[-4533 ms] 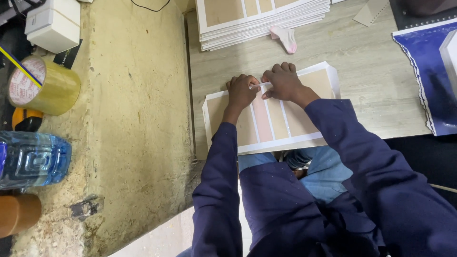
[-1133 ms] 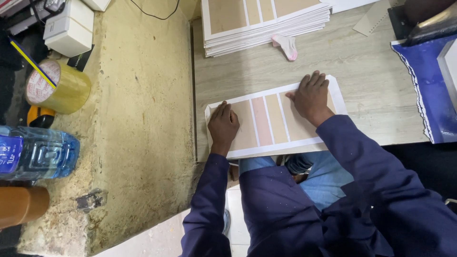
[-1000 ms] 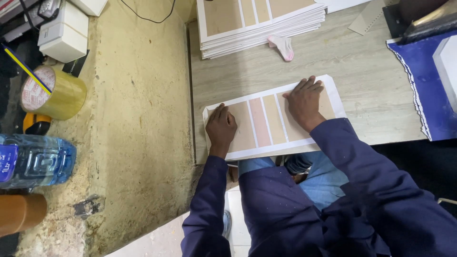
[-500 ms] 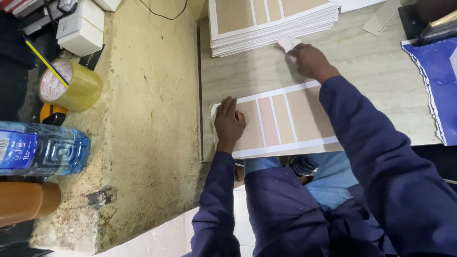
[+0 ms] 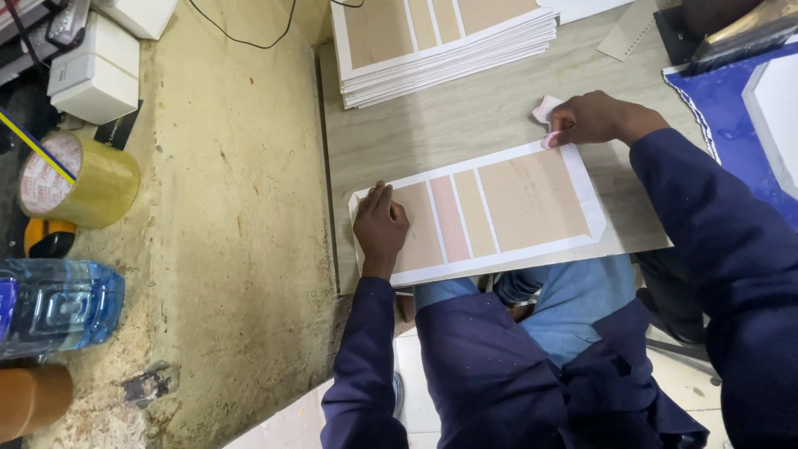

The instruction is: Folding paper covers along pre-scored lines and using a hand tool to press the creases.

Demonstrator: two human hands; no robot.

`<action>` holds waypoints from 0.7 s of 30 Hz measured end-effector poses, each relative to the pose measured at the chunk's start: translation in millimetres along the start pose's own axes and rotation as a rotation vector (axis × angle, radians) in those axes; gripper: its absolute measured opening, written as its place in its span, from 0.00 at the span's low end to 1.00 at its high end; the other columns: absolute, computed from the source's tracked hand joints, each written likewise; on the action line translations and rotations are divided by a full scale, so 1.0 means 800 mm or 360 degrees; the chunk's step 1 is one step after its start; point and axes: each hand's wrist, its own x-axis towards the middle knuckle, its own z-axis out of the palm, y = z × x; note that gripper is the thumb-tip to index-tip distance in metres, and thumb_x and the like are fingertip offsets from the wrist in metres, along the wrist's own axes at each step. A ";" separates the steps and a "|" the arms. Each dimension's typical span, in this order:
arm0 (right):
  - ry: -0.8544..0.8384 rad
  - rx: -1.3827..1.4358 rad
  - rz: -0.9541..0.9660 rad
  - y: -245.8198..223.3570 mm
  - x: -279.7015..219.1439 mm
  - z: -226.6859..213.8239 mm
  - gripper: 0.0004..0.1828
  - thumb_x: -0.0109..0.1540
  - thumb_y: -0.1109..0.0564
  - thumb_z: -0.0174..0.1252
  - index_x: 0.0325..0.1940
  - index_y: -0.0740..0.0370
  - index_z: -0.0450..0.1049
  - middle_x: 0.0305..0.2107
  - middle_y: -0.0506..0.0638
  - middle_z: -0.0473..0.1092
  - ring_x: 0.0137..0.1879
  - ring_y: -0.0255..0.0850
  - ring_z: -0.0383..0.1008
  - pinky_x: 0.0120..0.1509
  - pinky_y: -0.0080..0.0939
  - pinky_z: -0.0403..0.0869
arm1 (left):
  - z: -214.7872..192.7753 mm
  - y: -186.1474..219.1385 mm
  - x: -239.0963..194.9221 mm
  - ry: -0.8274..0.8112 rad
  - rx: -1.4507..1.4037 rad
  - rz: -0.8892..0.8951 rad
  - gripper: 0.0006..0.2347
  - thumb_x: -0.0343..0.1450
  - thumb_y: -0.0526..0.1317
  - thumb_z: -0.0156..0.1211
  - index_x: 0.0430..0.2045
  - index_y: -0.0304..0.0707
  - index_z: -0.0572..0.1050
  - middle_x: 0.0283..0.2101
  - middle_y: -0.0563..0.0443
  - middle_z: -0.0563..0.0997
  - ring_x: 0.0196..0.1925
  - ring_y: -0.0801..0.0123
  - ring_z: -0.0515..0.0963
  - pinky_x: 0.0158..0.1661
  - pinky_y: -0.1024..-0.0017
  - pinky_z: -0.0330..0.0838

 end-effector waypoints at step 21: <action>0.0267 -0.0099 -0.0418 -0.229 0.195 0.166 0.25 0.68 0.33 0.59 0.50 0.56 0.78 0.36 0.65 0.81 0.48 0.68 0.84 0.52 0.66 0.79 | -0.006 0.013 0.002 -0.0025 0.0101 -0.0091 0.14 0.64 0.31 0.61 0.39 0.42 0.89 0.47 0.46 0.90 0.49 0.54 0.90 0.52 0.60 0.84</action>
